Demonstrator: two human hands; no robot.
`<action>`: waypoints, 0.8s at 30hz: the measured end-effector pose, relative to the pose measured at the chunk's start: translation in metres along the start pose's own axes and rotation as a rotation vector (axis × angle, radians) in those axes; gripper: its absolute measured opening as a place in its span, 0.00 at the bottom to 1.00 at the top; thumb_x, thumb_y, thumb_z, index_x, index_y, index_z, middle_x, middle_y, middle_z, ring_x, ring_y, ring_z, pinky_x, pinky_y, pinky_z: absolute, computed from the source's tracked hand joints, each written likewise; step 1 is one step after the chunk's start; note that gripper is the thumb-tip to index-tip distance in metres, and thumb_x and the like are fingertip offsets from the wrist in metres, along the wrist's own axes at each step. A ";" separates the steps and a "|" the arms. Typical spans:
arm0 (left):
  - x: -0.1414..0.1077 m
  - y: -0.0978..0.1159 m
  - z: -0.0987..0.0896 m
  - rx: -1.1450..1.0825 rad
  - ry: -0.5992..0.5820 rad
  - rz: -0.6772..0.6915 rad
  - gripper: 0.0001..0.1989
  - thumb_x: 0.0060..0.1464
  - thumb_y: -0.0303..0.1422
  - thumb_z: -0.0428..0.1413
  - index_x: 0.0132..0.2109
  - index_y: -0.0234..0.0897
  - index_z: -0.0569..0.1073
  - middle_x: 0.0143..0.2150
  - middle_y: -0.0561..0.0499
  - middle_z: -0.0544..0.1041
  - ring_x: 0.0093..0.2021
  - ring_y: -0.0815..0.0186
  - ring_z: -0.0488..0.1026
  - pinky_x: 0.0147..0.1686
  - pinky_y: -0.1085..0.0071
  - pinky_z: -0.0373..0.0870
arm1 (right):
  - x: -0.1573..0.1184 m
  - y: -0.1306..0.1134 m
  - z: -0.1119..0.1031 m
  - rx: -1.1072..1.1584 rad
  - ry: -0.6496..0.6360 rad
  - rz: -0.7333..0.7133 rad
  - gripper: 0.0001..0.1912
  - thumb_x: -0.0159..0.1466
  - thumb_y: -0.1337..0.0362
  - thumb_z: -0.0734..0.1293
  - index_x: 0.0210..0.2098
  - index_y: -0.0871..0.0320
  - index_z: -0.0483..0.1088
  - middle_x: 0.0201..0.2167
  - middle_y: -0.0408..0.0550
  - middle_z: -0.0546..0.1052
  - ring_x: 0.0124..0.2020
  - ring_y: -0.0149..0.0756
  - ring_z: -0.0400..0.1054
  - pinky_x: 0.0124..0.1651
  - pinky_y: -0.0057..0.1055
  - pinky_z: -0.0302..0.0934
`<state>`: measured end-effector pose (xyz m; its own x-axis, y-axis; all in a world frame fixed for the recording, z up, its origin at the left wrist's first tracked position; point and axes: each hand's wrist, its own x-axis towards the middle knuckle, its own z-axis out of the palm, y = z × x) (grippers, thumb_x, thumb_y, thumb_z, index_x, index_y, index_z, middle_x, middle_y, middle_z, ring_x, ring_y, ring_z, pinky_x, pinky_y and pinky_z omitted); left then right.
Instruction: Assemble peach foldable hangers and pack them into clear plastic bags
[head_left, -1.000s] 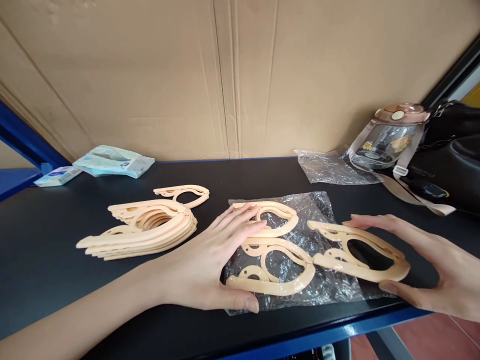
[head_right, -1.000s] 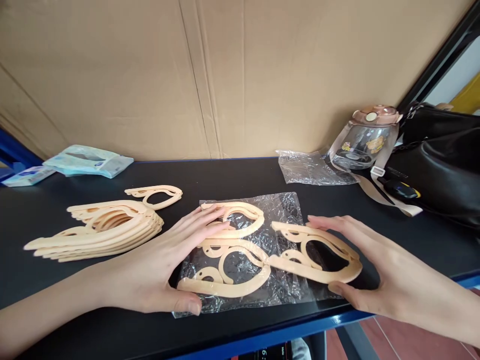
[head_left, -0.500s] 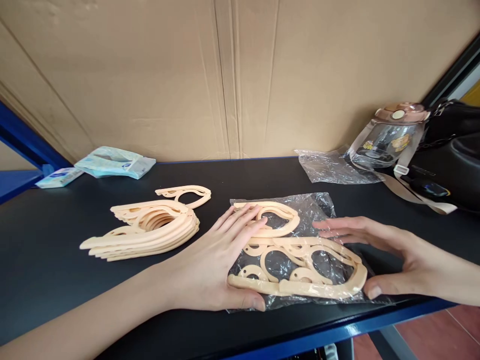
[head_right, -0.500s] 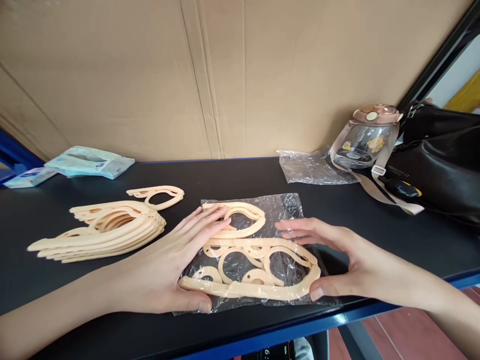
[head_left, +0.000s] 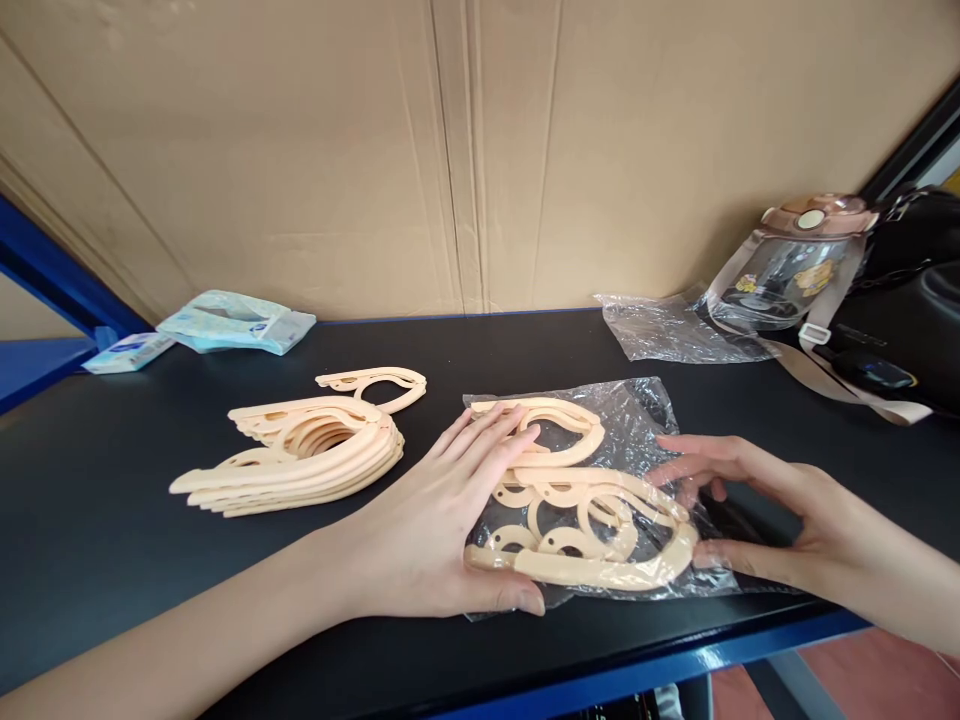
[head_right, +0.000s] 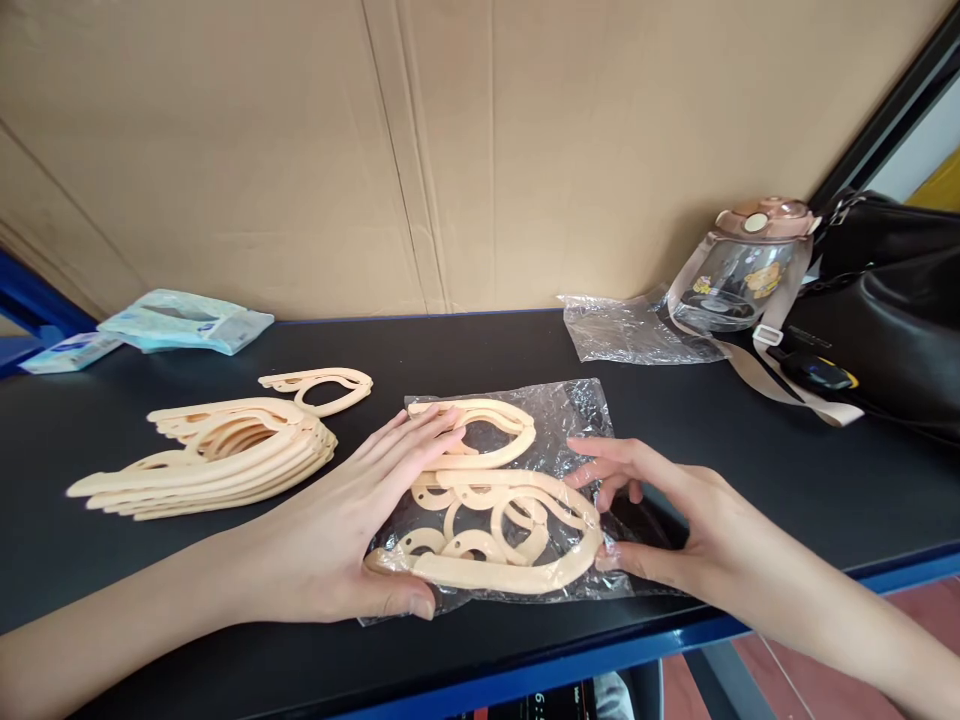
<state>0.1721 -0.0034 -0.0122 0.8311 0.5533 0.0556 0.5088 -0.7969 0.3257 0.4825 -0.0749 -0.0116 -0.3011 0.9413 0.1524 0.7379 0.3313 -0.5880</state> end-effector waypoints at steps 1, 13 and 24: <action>0.000 0.000 0.000 -0.004 0.006 -0.003 0.53 0.49 0.62 0.51 0.70 0.34 0.43 0.73 0.41 0.41 0.72 0.51 0.35 0.68 0.49 0.37 | 0.000 -0.002 0.003 0.010 0.010 -0.006 0.28 0.59 0.54 0.70 0.58 0.42 0.64 0.46 0.44 0.78 0.43 0.39 0.75 0.43 0.32 0.73; 0.001 -0.001 -0.001 -0.034 -0.003 -0.002 0.53 0.50 0.61 0.53 0.70 0.35 0.44 0.73 0.41 0.41 0.72 0.49 0.36 0.68 0.47 0.37 | 0.018 0.000 0.008 0.248 -0.087 -0.007 0.31 0.56 0.56 0.73 0.58 0.43 0.65 0.42 0.43 0.78 0.42 0.38 0.73 0.46 0.33 0.69; 0.000 -0.002 0.000 -0.026 0.008 0.027 0.52 0.50 0.60 0.54 0.69 0.32 0.47 0.72 0.40 0.44 0.72 0.51 0.37 0.68 0.49 0.39 | 0.028 -0.007 0.015 0.143 -0.158 -0.147 0.33 0.60 0.57 0.71 0.61 0.40 0.57 0.43 0.39 0.76 0.39 0.33 0.70 0.43 0.29 0.65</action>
<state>0.1715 -0.0017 -0.0131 0.8428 0.5334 0.0726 0.4797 -0.8054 0.3482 0.4602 -0.0513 -0.0151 -0.4976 0.8583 0.1250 0.5900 0.4406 -0.6766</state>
